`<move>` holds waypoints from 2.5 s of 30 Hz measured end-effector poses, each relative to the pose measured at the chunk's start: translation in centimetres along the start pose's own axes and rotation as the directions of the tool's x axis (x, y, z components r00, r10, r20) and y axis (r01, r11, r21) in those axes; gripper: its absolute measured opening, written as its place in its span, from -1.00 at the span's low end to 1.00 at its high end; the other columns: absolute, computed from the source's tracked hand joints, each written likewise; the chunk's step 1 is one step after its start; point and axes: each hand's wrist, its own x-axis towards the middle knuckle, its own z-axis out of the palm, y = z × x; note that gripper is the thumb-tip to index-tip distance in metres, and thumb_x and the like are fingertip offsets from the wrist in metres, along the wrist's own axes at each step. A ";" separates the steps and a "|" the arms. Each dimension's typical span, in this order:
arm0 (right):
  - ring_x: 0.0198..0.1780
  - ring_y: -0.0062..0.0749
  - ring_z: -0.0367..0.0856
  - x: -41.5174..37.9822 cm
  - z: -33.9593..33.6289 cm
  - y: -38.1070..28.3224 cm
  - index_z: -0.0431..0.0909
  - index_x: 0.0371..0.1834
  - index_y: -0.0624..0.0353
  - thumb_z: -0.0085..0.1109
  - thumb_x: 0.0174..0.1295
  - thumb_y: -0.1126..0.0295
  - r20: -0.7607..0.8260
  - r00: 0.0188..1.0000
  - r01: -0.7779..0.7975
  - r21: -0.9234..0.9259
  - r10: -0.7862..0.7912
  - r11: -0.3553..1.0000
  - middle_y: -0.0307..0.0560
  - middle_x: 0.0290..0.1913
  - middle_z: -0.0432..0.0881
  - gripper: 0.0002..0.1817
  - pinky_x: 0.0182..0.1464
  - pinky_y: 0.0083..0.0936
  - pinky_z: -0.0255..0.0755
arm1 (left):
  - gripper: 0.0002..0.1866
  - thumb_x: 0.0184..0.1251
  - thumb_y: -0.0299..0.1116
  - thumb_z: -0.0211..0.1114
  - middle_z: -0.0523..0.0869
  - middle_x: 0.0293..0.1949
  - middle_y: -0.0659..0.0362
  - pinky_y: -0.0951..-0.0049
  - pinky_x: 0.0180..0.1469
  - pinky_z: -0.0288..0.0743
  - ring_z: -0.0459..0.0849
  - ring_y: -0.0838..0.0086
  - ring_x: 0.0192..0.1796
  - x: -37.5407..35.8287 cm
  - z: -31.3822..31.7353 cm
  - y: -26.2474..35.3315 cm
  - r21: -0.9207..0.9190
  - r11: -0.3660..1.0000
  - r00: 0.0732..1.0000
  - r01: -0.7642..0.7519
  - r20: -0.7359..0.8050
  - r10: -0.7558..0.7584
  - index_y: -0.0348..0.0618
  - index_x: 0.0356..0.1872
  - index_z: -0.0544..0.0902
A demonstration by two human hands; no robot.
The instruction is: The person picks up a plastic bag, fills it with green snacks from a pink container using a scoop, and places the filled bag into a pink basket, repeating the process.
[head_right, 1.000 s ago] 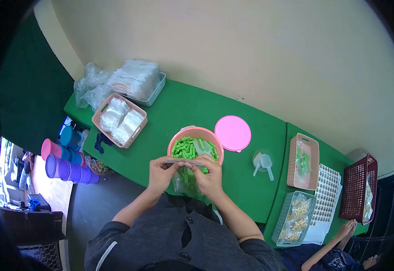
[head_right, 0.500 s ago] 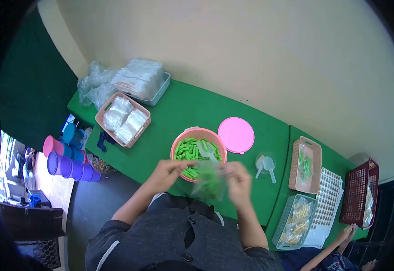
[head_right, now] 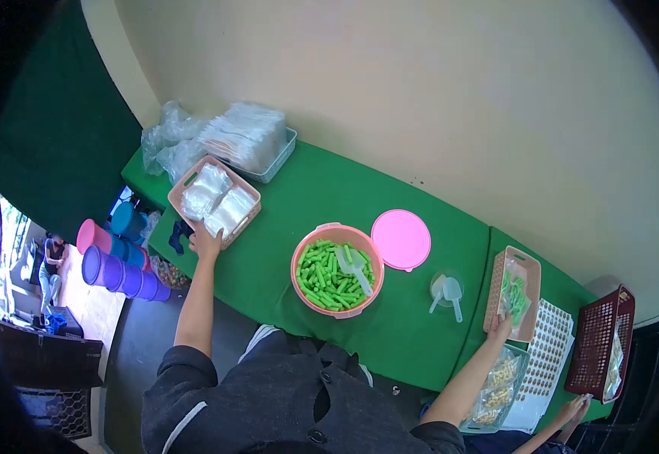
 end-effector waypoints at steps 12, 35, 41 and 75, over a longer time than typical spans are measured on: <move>0.21 -0.33 0.45 -12.9 9.7 0.5 0.37 0.32 0.21 0.05 0.33 0.26 0.326 0.876 0.460 -0.344 -0.356 0.818 -0.04 0.27 0.45 -0.49 0.11 -0.35 0.34 | -0.66 0.19 -0.31 0.44 0.74 -0.32 0.14 0.15 0.08 0.40 0.66 0.33 -0.13 2.0 -0.2 -1.3 -0.593 0.803 0.985 0.063 -0.095 -0.147 -0.19 -0.05 0.63; -0.18 -0.37 0.65 -50.8 16.6 4.1 0.69 -0.20 0.28 0.26 0.27 0.40 0.936 -0.199 0.680 -0.080 0.289 0.729 -0.02 -0.19 0.69 -0.83 -0.12 -0.47 0.49 | -0.02 -0.06 -0.43 0.59 0.62 0.12 -0.01 0.27 0.31 0.37 0.58 0.29 0.18 -16.6 -18.6 7.1 -0.975 0.120 0.576 0.187 0.208 0.790 -0.19 0.41 0.18; -0.26 -0.45 0.56 -52.4 16.0 5.7 0.56 -0.02 0.28 0.28 0.25 0.39 0.984 -0.177 0.764 0.145 -0.011 0.628 -0.12 -0.29 0.61 -0.71 -0.15 -0.49 0.44 | -0.66 0.04 -0.64 0.49 0.75 -0.35 0.17 0.43 0.05 0.59 0.72 0.55 -0.20 -18.6 -16.0 6.4 -0.920 0.184 0.753 0.345 0.388 0.531 -0.28 -0.13 0.63; -0.36 -0.68 0.42 -54.4 15.2 2.9 0.41 -0.10 0.24 0.20 0.25 0.53 0.985 0.111 0.453 -0.171 0.134 0.875 -0.29 -0.40 0.49 -0.78 -0.30 -0.67 0.33 | -0.51 -0.05 -0.43 0.53 0.64 -0.11 0.13 0.05 0.36 0.32 0.64 0.26 0.07 -17.2 -15.4 10.4 -0.815 -0.032 0.419 -0.578 -0.330 0.846 -0.08 -0.05 0.53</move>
